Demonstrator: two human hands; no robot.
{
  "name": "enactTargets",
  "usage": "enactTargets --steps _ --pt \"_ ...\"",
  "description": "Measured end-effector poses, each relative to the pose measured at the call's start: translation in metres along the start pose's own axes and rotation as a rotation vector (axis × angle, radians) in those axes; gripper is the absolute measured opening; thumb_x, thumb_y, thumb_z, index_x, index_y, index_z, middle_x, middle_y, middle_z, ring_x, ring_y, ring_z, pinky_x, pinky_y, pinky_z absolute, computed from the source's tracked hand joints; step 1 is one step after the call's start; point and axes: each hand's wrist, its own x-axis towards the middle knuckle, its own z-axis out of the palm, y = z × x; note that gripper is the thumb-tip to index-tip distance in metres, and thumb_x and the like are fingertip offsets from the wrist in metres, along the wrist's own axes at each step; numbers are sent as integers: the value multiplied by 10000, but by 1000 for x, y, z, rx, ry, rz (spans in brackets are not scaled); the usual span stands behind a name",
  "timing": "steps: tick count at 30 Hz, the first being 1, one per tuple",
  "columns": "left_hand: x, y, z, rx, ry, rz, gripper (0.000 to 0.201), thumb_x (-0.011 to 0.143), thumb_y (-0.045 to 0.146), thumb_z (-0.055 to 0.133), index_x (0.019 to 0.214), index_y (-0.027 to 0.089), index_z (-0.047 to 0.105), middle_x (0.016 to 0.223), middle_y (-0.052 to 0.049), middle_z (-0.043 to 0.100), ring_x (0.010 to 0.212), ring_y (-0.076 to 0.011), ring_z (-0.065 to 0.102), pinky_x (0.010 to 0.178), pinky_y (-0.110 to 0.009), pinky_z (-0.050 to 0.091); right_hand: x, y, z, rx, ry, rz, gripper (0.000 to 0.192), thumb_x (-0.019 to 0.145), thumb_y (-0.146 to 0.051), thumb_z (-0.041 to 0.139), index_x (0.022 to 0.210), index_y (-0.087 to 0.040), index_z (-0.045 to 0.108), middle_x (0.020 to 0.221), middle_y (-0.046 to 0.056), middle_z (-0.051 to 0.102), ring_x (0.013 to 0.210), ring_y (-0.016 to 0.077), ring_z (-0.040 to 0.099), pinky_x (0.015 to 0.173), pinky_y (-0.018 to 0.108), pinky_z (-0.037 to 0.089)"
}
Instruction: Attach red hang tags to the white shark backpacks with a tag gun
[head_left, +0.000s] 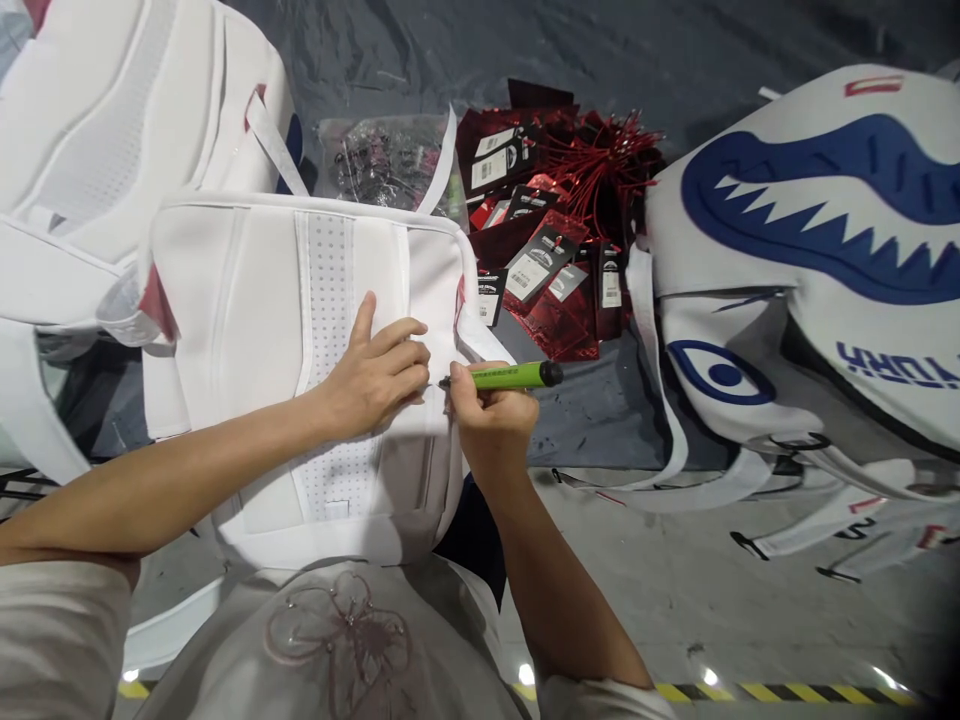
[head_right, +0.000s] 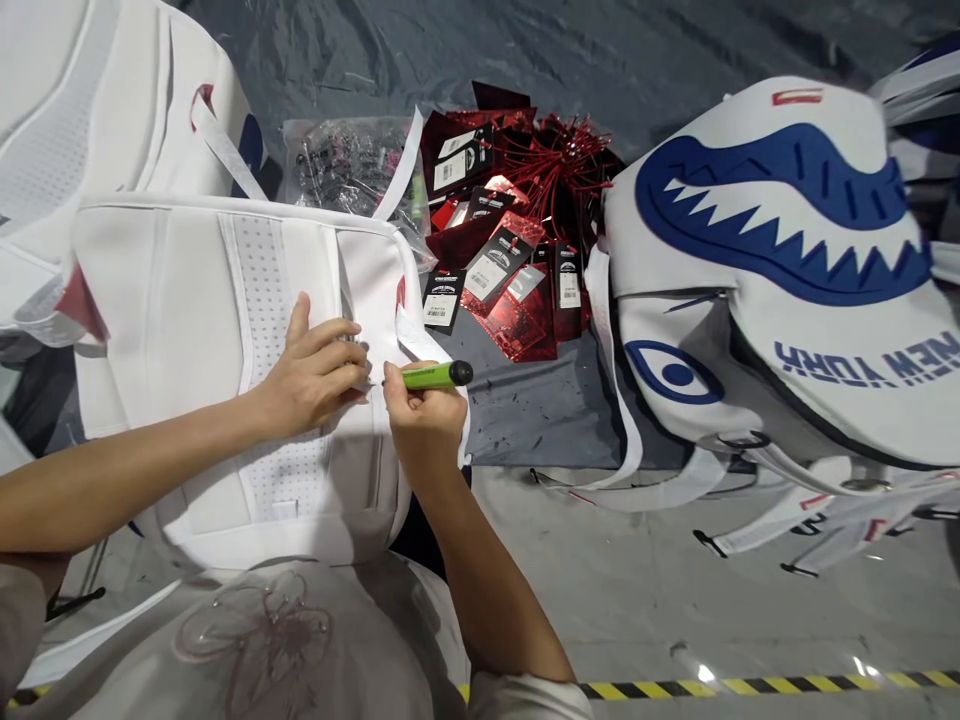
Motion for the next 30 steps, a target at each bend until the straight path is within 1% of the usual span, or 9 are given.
enactTargets --steps 4,10,13,18,20,22,25,27,30 --pt "0 -1 3 4 33 8 105 942 210 563 847 186 524 940 0 646 1234 -222 519 1255 -621 25 1 0 0 9 -13 19 318 870 -448 598 686 -189 591 489 -16 573 442 132 548 497 242 404" --pt "1 1 5 67 27 -5 112 919 169 575 812 185 543 932 15 650 1217 -204 546 1260 -625 41 2 3 -2 17 -59 67 336 883 -440 605 662 -188 584 509 -21 564 462 125 536 501 244 403" --pt "1 3 6 47 -7 -39 123 913 136 553 808 200 554 951 18 657 1236 -197 542 1254 -645 43 4 3 -6 -5 -50 20 329 902 -428 593 678 -187 605 525 -25 566 486 128 545 528 248 419" --pt "2 4 6 4 -63 -93 122 912 148 548 815 221 564 961 25 659 1236 -197 548 1256 -651 19 6 4 -10 25 -110 13 358 920 -425 585 645 -195 595 598 -9 623 516 131 575 535 255 430" --pt "3 5 4 16 -73 -85 103 920 176 554 832 227 567 967 26 660 1231 -196 547 1260 -639 -8 7 4 -11 29 -116 -8 344 923 -413 581 659 -194 604 642 -3 652 526 128 585 555 256 442" --pt "5 5 3 24 -57 -67 83 924 197 566 846 224 564 970 22 659 1231 -197 541 1266 -618 -20 7 4 -13 35 -120 -8 330 926 -409 579 679 -193 612 624 -10 648 513 127 580 548 256 436" --pt "8 5 1 57 -37 -36 90 933 218 572 846 217 552 960 21 656 1227 -197 532 1272 -599 8 4 5 -13 34 -109 -13 317 923 -416 579 703 -193 622 602 -13 641 517 134 583 556 260 444" --pt "7 6 1 90 -46 -22 104 949 232 554 847 218 546 964 24 657 1230 -194 519 1270 -601 33 2 7 -11 61 -98 -2 308 915 -411 586 698 -194 618 613 -6 648 529 135 593 571 258 461" --pt "2 8 2 128 -55 0 106 966 251 527 868 216 546 982 11 659 1247 -200 487 1264 -604 30 0 12 -6 116 -90 19 289 887 -416 618 705 -192 613 557 -14 619 491 134 583 532 250 450"
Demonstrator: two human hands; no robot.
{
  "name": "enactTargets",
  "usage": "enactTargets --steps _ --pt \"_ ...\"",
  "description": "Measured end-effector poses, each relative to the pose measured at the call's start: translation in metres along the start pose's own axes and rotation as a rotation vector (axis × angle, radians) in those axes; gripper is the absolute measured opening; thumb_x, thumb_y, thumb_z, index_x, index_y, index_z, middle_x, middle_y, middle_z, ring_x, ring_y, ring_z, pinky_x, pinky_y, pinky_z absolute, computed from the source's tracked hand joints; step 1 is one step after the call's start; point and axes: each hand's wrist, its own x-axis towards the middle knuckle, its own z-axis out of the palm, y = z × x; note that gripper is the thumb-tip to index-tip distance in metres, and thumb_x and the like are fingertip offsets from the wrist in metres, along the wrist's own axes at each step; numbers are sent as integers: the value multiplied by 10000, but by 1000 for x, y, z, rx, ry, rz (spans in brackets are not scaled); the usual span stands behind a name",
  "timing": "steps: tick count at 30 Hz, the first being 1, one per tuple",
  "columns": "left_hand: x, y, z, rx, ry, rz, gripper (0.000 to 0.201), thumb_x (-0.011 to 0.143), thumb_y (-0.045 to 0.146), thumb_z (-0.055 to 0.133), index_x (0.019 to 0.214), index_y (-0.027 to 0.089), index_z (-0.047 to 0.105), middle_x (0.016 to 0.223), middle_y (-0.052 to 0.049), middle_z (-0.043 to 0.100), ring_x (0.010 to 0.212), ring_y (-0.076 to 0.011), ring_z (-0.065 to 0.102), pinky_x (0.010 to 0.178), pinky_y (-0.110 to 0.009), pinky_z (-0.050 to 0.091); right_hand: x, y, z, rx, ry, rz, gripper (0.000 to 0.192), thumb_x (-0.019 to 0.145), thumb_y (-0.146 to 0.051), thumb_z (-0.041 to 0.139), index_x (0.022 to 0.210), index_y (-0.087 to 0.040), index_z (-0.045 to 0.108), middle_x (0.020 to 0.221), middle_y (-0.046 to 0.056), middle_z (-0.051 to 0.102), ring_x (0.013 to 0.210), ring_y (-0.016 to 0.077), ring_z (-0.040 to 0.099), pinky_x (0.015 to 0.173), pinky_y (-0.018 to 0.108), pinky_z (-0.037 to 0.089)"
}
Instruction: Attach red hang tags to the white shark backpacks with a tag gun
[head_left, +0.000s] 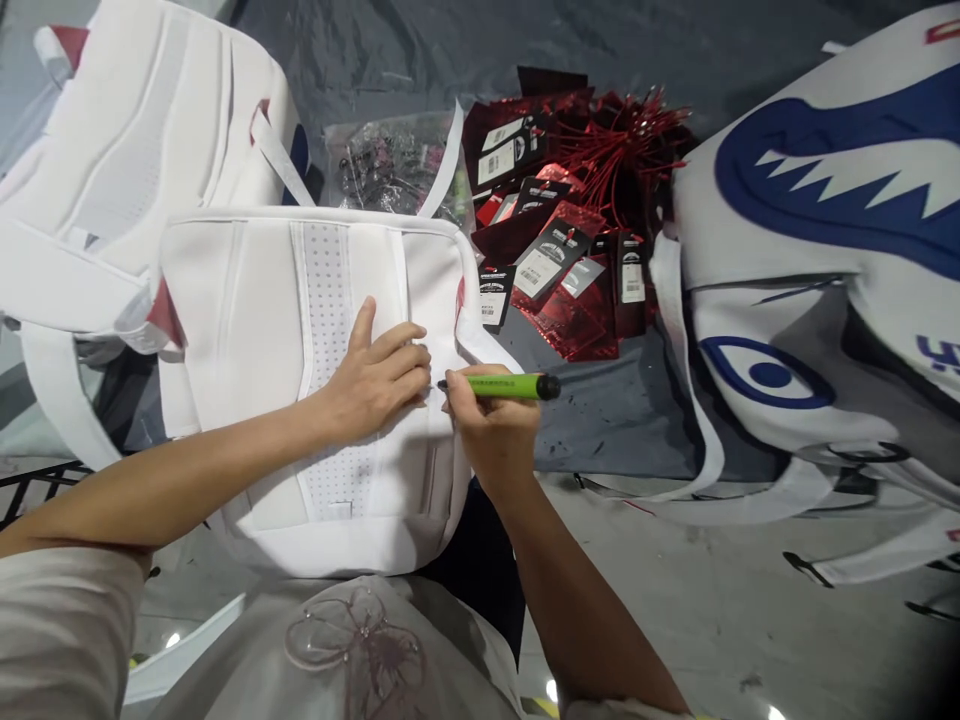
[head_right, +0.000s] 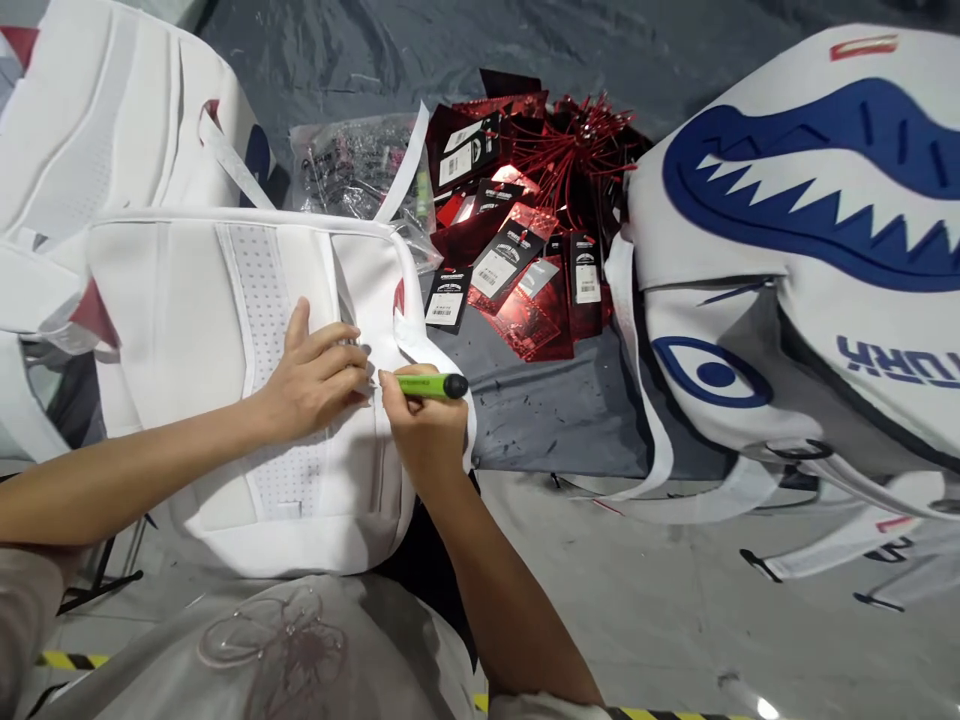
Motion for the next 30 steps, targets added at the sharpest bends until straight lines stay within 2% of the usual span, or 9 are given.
enactTargets --steps 4,8,12,16,19,22,24,26,30 --pt "3 -5 -7 52 -106 1 86 951 261 554 894 202 580 1018 -15 659 1238 -231 489 1229 -644 32 1 6 3 81 -39 -17 328 898 -476 602 764 -179 639 556 -12 622 486 140 591 504 240 437" --pt "41 -33 -33 63 -482 102 219 832 376 715 920 190 640 993 -55 688 1103 -273 561 1108 -600 282 -5 5 -3 27 -70 -46 353 864 -454 628 651 -173 617 481 -16 568 466 146 583 494 237 433" --pt "82 -47 -70 269 -703 194 277 745 419 775 890 197 694 887 -53 719 1011 -266 598 1053 -479 346 -25 1 -5 288 12 -112 349 893 -457 625 1072 -161 671 823 40 734 682 170 701 620 271 558" --pt "91 -6 -126 341 -607 200 258 772 415 750 746 170 672 763 -58 694 865 -241 631 857 -390 455 -46 -27 -3 183 231 -466 325 981 -357 547 1262 -208 615 1130 94 720 1058 218 690 969 408 534" --pt "87 44 -193 418 -443 159 367 836 507 665 756 149 663 690 -19 618 815 -231 650 825 -412 481 -60 -76 -21 64 416 -746 318 988 -270 550 1303 -240 581 1101 78 722 1031 224 689 951 417 532" --pt "77 88 -256 508 -279 -21 500 941 546 427 810 132 677 649 7 513 779 -233 676 774 -447 501 -77 -133 -54 9 387 -978 371 962 -172 586 1312 -290 561 1134 47 711 1050 216 674 948 399 522" --pt "59 109 -277 479 -202 -144 490 954 536 403 813 148 666 625 4 514 674 -213 667 649 -377 500 -87 -155 -68 -24 303 -1061 362 947 -152 610 1271 -310 577 1093 28 711 1009 205 670 937 390 509" --pt "29 119 -270 359 -187 -227 419 935 539 499 794 168 635 620 -9 579 566 -190 628 517 -305 436 -94 -152 -66 -25 202 -1148 350 932 -158 629 1245 -307 582 1020 23 709 901 195 667 881 388 505" --pt "-36 91 -201 95 -400 -380 409 891 564 625 766 174 623 667 -37 670 604 -209 650 504 -304 409 -88 -87 -15 31 -46 -1156 308 926 -139 596 1216 -242 582 921 44 702 808 190 666 771 356 507"
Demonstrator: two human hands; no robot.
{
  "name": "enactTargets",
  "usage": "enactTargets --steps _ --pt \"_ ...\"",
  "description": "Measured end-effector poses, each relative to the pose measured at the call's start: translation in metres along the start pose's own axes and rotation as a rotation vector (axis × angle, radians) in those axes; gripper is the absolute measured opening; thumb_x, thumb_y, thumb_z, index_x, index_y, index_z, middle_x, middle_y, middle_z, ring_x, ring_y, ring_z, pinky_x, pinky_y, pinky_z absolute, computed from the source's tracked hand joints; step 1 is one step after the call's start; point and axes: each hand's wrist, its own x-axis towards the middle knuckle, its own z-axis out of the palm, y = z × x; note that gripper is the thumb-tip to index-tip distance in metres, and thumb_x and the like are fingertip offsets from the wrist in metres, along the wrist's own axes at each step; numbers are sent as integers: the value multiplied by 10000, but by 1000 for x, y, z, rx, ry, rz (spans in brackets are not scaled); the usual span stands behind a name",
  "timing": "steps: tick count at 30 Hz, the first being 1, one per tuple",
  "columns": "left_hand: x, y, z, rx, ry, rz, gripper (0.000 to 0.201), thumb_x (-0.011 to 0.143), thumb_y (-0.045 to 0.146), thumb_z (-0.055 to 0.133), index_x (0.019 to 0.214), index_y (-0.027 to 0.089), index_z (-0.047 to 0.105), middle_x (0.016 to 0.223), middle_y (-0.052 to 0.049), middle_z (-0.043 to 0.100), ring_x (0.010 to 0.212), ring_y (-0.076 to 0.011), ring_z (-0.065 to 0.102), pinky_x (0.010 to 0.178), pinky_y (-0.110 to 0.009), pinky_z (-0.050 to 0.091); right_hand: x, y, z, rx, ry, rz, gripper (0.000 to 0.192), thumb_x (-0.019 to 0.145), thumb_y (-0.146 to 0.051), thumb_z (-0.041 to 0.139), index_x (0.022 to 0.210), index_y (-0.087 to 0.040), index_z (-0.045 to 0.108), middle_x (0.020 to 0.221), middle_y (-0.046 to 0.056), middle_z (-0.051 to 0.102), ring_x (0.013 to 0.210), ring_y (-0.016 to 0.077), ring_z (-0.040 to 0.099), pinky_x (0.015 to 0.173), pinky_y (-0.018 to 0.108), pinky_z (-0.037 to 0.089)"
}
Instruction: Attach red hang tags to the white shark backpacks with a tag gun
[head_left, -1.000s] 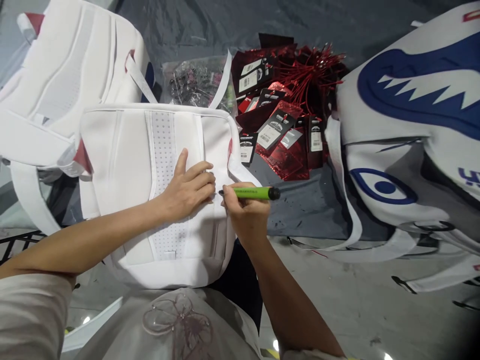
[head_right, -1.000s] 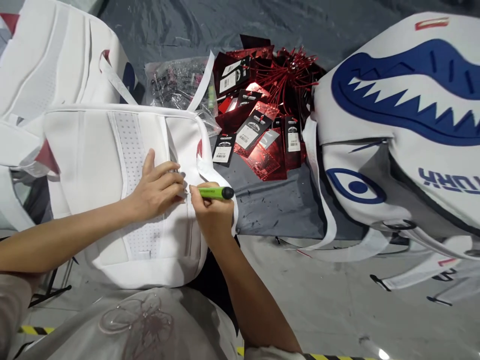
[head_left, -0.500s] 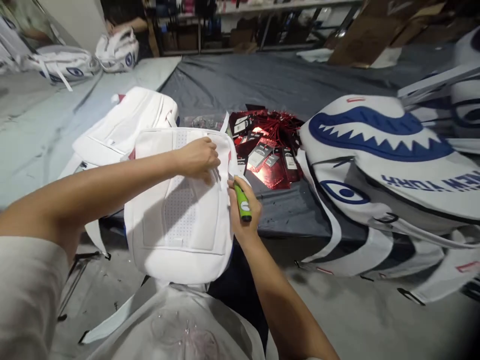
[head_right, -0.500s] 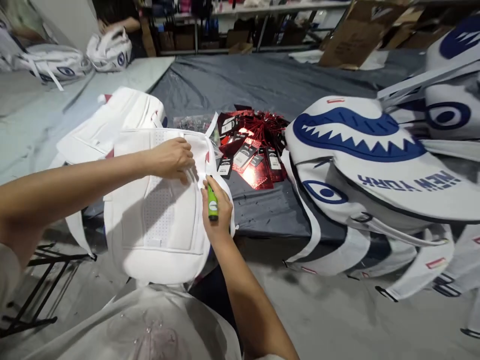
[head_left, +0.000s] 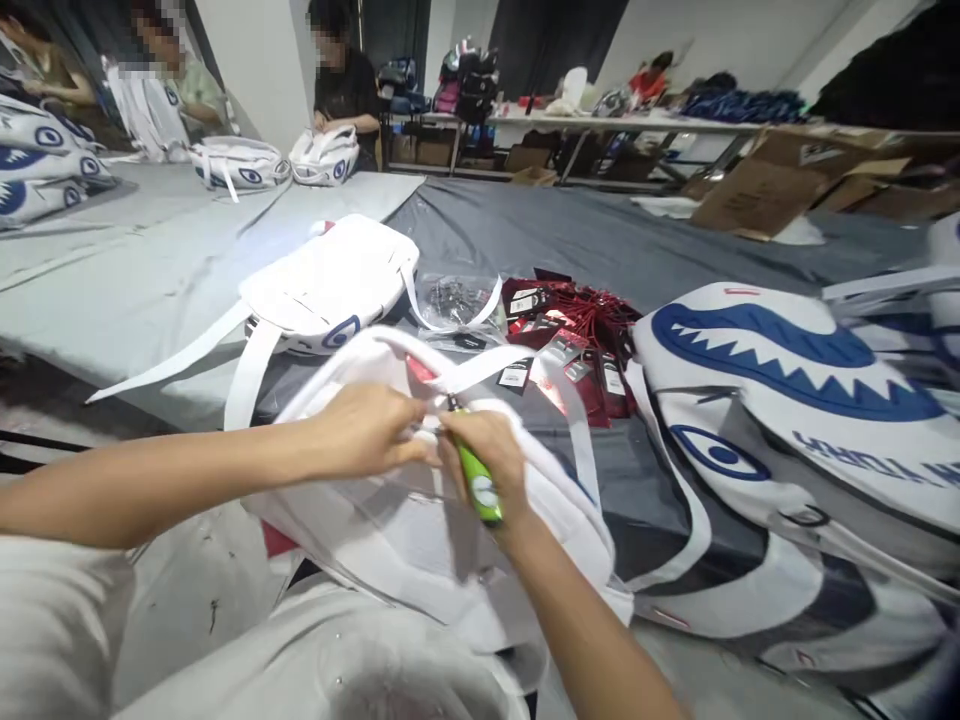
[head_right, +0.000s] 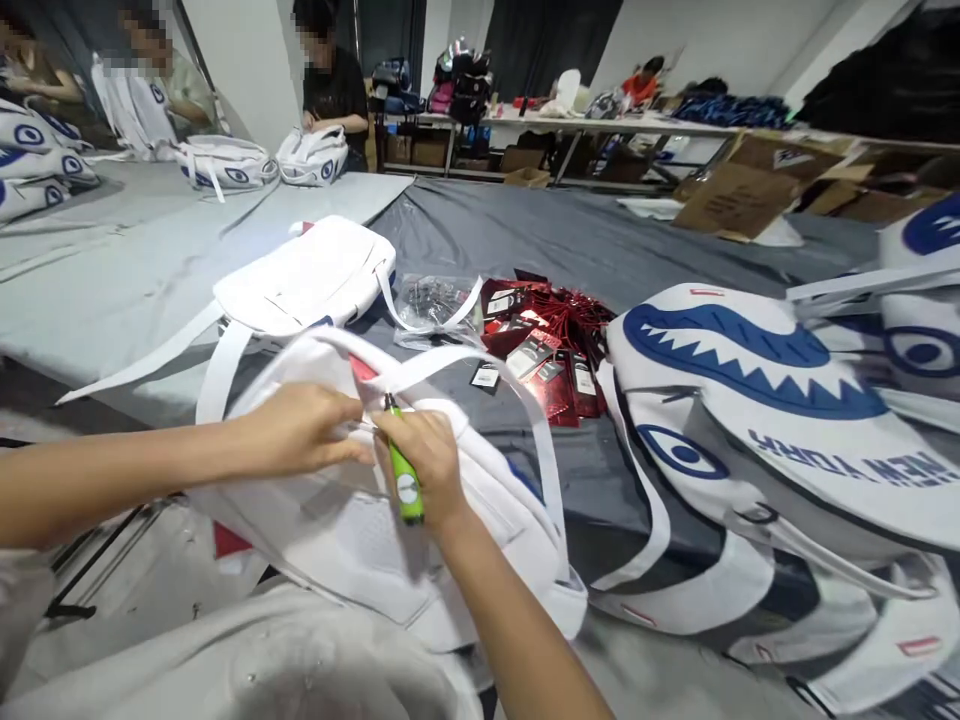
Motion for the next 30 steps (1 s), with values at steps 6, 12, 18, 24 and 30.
enactTargets --steps 6,12,18,24,30 --pt "17 -61 64 35 231 47 307 882 251 678 1184 199 653 1319 -131 626 1256 -285 548 1009 -413 427 -50 37 44 -24 -79 101 255 932 -121 562 1159 -216 629 887 56 702 808 194 667 728 336 484" --pt "60 -73 72 116 -100 -55 970 786 473 757 1567 200 251 1435 -157 520 1177 -331 545 924 -399 417 -44 20 45 49 -111 150 296 893 -76 566 1150 -223 575 882 58 673 818 201 650 757 365 487" --pt "84 -72 96 118 -194 -21 1073 750 562 768 1582 179 209 1410 -167 530 1208 -331 508 974 -397 388 -58 26 32 36 -240 179 269 904 -132 566 1160 -214 562 917 74 653 878 224 635 771 371 491" --pt "73 -62 97 275 -219 20 1343 610 554 876 1605 226 36 1638 -224 138 1459 -428 216 1127 -661 200 -52 47 25 82 -337 265 266 970 -359 531 1173 -198 589 1014 94 706 932 251 666 809 381 499" --pt "75 -57 103 276 -202 -9 1102 769 483 772 1601 163 124 1531 -222 368 1245 -354 482 1003 -497 414 -55 49 24 131 -356 645 347 923 -304 531 1262 -241 494 1037 45 749 947 234 718 803 362 549"
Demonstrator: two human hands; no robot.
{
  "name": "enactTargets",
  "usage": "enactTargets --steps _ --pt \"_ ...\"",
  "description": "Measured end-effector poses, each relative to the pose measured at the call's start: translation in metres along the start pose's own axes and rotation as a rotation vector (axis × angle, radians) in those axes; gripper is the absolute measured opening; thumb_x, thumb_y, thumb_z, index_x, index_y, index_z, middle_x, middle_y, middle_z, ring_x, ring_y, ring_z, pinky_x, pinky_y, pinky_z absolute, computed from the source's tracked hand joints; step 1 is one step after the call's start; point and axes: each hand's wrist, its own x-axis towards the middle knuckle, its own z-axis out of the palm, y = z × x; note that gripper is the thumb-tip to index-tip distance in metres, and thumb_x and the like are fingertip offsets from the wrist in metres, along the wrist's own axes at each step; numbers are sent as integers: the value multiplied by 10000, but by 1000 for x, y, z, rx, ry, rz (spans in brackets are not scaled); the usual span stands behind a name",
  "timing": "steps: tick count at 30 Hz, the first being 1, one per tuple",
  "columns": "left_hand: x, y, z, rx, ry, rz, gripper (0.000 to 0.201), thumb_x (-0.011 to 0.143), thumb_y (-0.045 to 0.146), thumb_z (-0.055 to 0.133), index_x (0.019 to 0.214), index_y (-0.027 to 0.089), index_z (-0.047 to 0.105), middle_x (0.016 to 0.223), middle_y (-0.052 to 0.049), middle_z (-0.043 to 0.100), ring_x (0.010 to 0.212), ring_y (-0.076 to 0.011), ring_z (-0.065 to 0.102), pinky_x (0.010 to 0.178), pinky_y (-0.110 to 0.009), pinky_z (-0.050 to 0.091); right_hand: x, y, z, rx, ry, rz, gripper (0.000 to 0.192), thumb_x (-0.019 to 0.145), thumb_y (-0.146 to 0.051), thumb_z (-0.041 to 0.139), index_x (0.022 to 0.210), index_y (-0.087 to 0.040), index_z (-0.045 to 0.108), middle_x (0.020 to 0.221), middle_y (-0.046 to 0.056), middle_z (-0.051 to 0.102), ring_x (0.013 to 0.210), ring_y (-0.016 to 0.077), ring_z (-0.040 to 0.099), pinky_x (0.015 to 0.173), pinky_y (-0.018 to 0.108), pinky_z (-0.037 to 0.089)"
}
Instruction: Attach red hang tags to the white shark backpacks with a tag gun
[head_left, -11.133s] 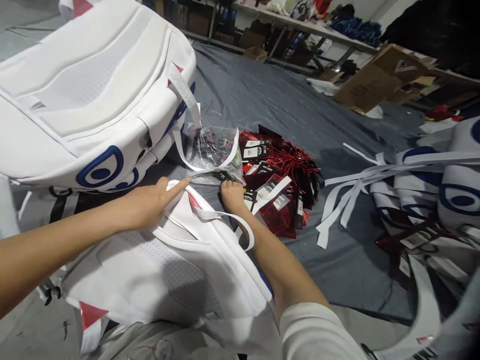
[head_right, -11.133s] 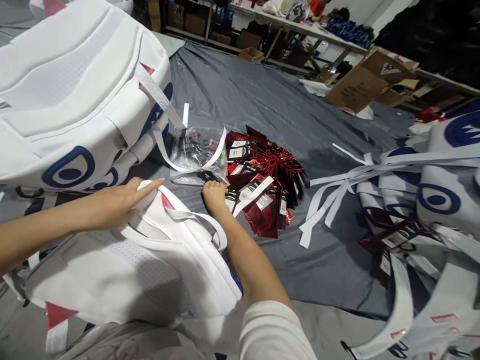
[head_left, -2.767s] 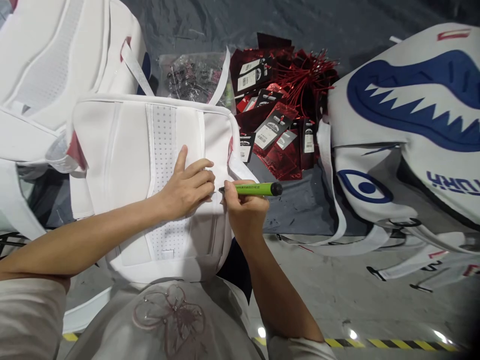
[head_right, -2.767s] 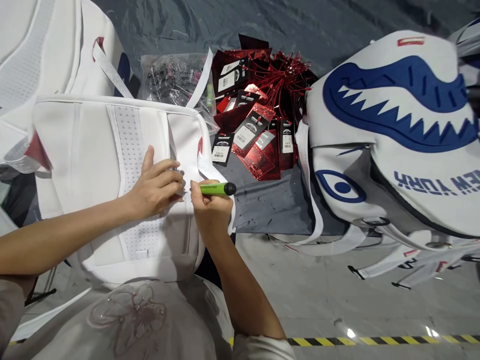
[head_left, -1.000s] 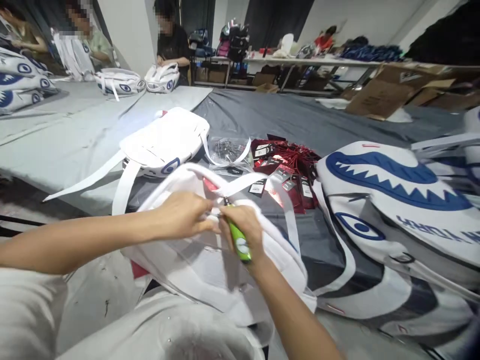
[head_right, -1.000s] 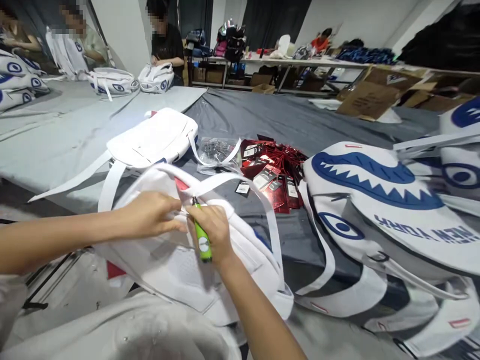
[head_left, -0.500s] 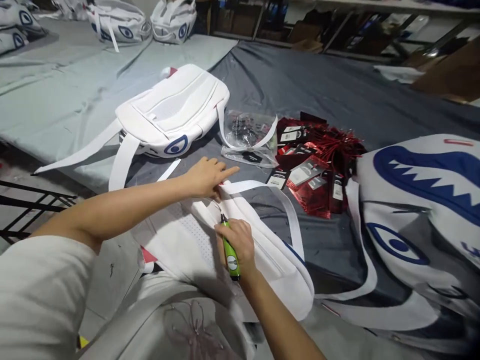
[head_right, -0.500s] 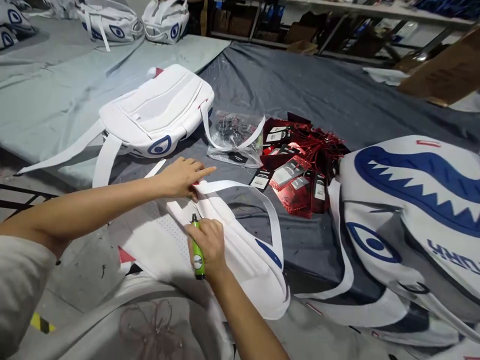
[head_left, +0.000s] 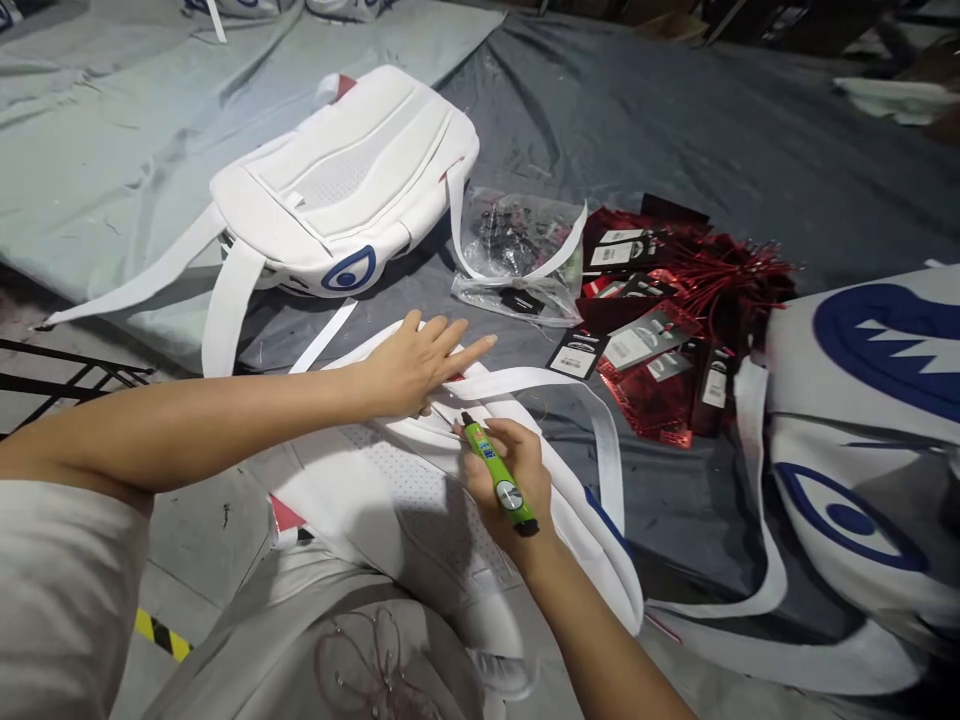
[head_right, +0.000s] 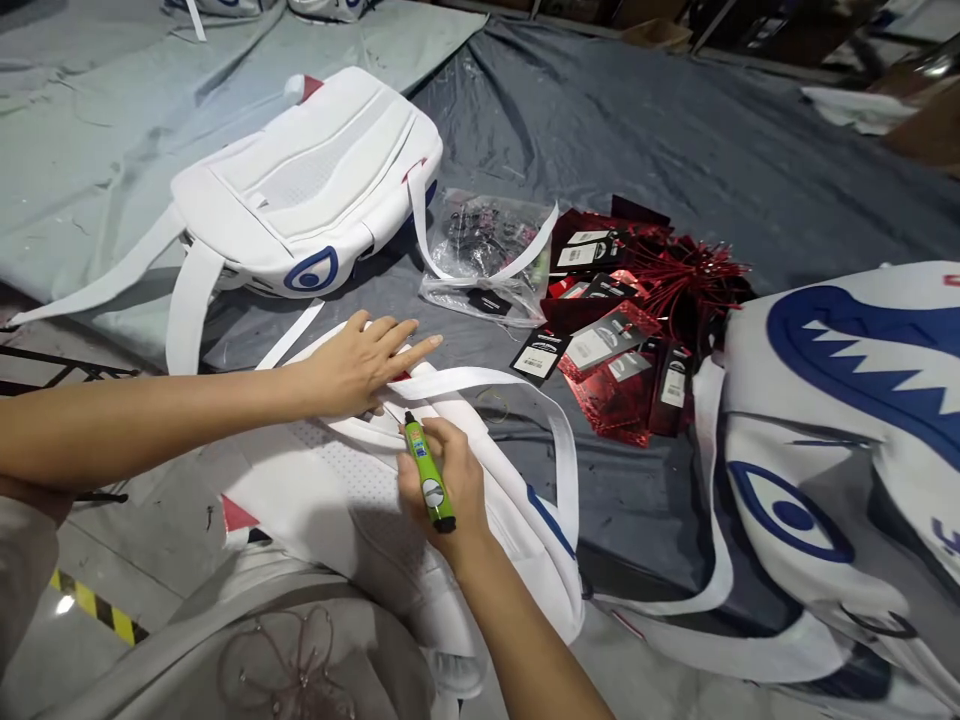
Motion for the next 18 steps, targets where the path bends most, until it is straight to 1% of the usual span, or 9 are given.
enactTargets --steps 2,4,8,9,10,12,14,16,18 --pt "-1 0 -1 0 19 0 1035 798 470 744 1594 156 163 1529 -215 375 1255 -350 474 1011 -497 410 7 -3 -6 -25 -41 43 255 901 -293 570 1153 -254 562 982 24 757 882 224 727 788 351 551" --pt "-1 0 0 -8 17 4 1005 819 465 721 1594 154 162 1549 -213 347 1298 -352 445 1031 -501 397 17 -7 -15 -59 -117 0 173 894 -290 602 1059 -251 637 981 27 760 869 220 725 812 350 543" --pt "5 0 4 6 -47 12 1143 764 495 766 1608 211 50 1636 -212 158 1467 -405 232 1124 -598 274 35 -12 -28 -54 -305 -8 206 909 -288 628 1097 -239 694 1041 27 761 914 215 727 830 343 540" --pt "7 0 5 10 -61 18 1188 736 506 788 1608 233 28 1645 -208 121 1479 -416 201 1130 -618 251 37 -12 -29 -61 -328 -2 213 915 -295 627 1106 -232 698 1051 32 760 926 219 727 836 348 540" --pt "9 0 7 8 -65 25 1214 718 512 801 1608 250 18 1647 -206 113 1469 -423 219 1125 -625 256 38 -12 -29 -71 -338 -4 220 921 -310 627 1109 -222 702 1059 42 759 942 226 726 844 356 540" --pt "13 0 10 -11 -46 38 1175 742 490 786 1608 260 27 1627 -210 184 1389 -414 350 1083 -597 326 39 -10 -28 -88 -348 -25 260 932 -361 631 1123 -201 704 1089 67 752 987 247 717 868 381 538" --pt "14 1 13 -33 -11 40 1040 819 428 715 1609 254 61 1585 -208 290 1281 -385 460 1032 -559 382 39 -8 -25 -87 -367 -41 317 940 -416 628 1148 -188 700 1115 85 745 1024 262 707 885 402 538" --pt "14 1 14 -44 15 38 899 884 362 627 1607 244 106 1554 -198 351 1240 -374 489 1012 -552 397 39 -7 -24 -77 -370 -34 333 955 -426 606 1166 -184 693 1132 89 740 1045 260 702 902 410 539" --pt "11 1 14 -46 36 49 818 914 338 573 1603 230 147 1561 -193 347 1270 -385 469 1012 -562 396 40 -9 -24 -80 -353 -24 299 963 -385 593 1163 -183 689 1137 86 738 1052 250 702 915 404 543"
